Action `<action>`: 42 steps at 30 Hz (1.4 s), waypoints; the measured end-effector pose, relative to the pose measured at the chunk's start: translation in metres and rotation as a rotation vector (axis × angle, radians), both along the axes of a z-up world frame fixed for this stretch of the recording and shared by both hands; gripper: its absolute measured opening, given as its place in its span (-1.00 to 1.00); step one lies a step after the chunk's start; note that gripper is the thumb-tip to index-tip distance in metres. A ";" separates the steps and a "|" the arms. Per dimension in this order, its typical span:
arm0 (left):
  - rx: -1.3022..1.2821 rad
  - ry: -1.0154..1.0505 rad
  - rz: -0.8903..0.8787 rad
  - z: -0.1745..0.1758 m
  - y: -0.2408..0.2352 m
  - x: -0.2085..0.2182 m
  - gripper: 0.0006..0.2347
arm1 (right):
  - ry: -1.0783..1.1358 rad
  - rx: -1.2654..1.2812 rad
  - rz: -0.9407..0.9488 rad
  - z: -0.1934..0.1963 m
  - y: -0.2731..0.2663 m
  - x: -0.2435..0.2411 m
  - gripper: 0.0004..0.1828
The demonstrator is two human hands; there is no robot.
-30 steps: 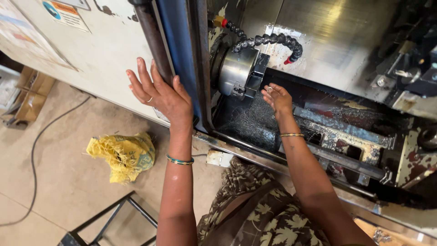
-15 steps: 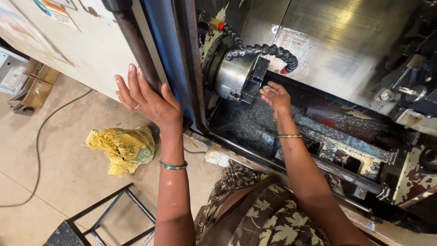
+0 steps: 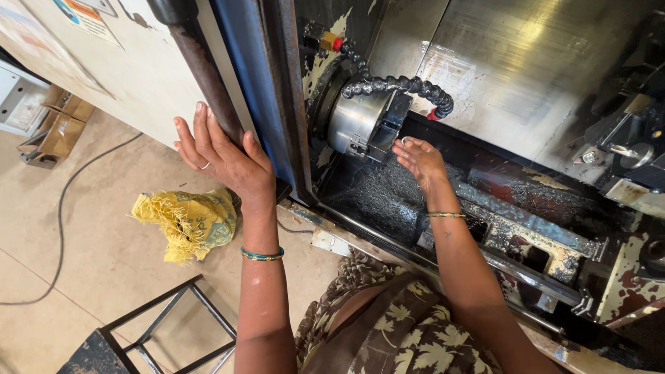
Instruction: The person sorts small metal washers from a wooden tray into a green plastic bin. They repeatedly open and close the door of a blue industrial machine, placing a washer inside the machine's chuck before closing the door.
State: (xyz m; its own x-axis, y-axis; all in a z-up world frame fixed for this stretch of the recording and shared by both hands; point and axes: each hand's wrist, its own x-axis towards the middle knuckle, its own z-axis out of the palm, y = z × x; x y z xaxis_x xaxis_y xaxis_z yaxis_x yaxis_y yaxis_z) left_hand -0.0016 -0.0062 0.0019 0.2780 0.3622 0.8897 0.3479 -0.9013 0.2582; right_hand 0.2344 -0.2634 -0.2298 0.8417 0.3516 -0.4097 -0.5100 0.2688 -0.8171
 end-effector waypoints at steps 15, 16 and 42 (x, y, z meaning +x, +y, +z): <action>0.007 -0.009 -0.005 -0.001 0.002 0.001 -0.57 | 0.078 0.248 -0.056 -0.009 0.009 -0.001 -0.74; 0.010 -0.010 -0.005 -0.001 0.002 0.001 -0.57 | 0.055 0.237 -0.052 -0.008 0.012 -0.002 -0.74; -0.027 -0.004 -0.013 -0.002 0.000 0.001 -0.57 | -0.009 0.230 -0.115 0.000 0.021 -0.001 -0.94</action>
State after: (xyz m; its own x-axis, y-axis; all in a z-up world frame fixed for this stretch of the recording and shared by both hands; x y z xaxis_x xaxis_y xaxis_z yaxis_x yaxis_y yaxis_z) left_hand -0.0007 -0.0062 0.0002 0.2789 0.3825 0.8809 0.3355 -0.8983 0.2838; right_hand 0.2334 -0.2425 -0.2302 0.8846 0.3368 -0.3224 -0.4586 0.5039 -0.7319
